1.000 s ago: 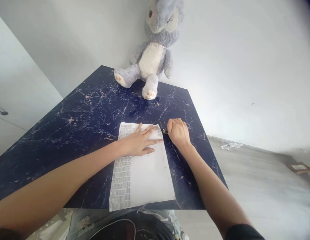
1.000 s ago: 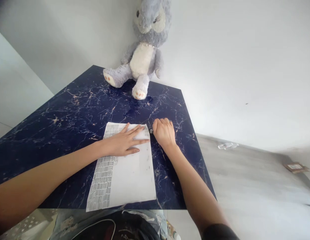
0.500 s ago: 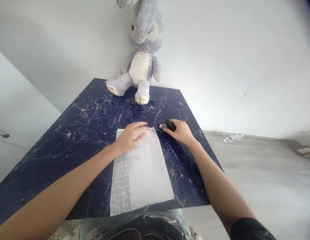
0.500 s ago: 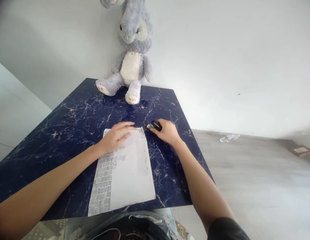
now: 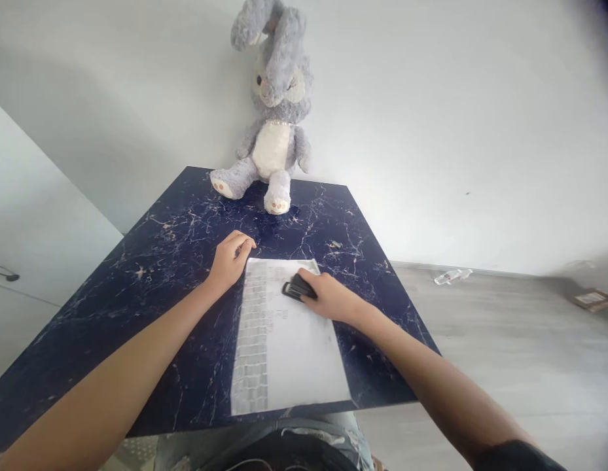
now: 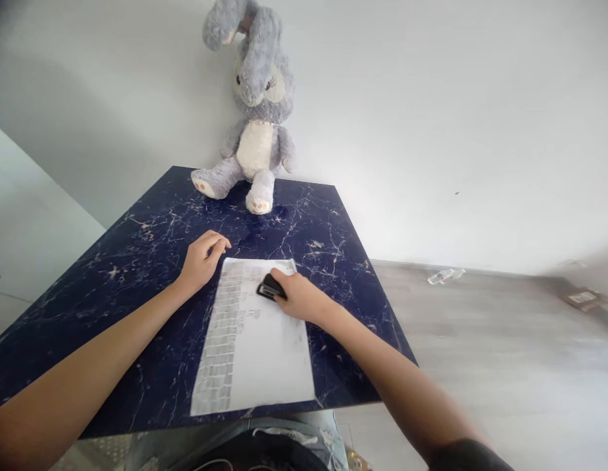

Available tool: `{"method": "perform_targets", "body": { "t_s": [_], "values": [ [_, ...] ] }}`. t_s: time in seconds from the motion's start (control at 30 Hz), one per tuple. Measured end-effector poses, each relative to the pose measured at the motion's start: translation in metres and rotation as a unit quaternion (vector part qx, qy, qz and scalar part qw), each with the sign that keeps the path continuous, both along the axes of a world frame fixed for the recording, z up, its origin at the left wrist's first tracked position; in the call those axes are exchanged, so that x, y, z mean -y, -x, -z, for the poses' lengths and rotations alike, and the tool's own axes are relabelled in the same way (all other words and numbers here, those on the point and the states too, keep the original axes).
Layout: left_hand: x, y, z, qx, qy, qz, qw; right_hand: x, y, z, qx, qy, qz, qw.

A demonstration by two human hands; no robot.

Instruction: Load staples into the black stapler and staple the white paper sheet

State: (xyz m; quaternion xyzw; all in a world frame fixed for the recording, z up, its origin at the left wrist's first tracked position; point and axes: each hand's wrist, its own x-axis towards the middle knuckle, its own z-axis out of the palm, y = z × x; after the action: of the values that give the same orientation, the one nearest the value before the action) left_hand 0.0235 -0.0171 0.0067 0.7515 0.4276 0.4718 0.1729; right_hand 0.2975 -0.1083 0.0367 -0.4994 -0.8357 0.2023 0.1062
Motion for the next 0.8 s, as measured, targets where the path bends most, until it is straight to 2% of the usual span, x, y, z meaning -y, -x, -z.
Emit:
{"method": "perform_targets", "body": {
  "t_s": [0.17,0.23,0.3,0.37,0.43,0.47,0.6,0.7,0.8],
  "values": [
    [-0.003,0.0,0.003,0.002,0.021,-0.001,1.0,0.017,-0.077,-0.006,-0.032,0.057,0.06,0.996],
    [-0.004,-0.001,0.005,0.004,0.027,0.005,1.0,0.016,-0.102,-0.007,-0.058,0.081,0.051,0.994],
    [-0.004,-0.001,0.006,0.008,0.03,0.007,0.999,0.007,-0.121,-0.006,-0.115,0.063,0.039,0.991],
    [-0.005,0.0,0.007,0.016,0.033,0.003,0.999,-0.009,-0.133,-0.002,-0.165,-0.012,0.074,0.983],
    [-0.007,0.005,0.007,0.03,0.032,-0.002,0.999,-0.03,-0.135,0.005,-0.127,-0.087,0.116,0.981],
    [-0.008,0.008,0.007,0.038,0.033,-0.006,0.999,-0.04,-0.133,0.011,-0.077,-0.1,0.105,0.986],
    [-0.022,0.027,0.008,0.065,0.042,-0.053,0.996,-0.068,-0.114,0.036,0.085,-0.059,0.021,0.994],
    [-0.037,0.045,0.011,0.122,0.064,-0.128,0.982,-0.074,-0.1,0.053,0.132,-0.062,0.04,0.989],
    [-0.053,0.063,0.017,0.21,0.081,-0.192,0.955,-0.076,-0.084,0.061,0.16,-0.071,0.054,0.983]
  ]
}}
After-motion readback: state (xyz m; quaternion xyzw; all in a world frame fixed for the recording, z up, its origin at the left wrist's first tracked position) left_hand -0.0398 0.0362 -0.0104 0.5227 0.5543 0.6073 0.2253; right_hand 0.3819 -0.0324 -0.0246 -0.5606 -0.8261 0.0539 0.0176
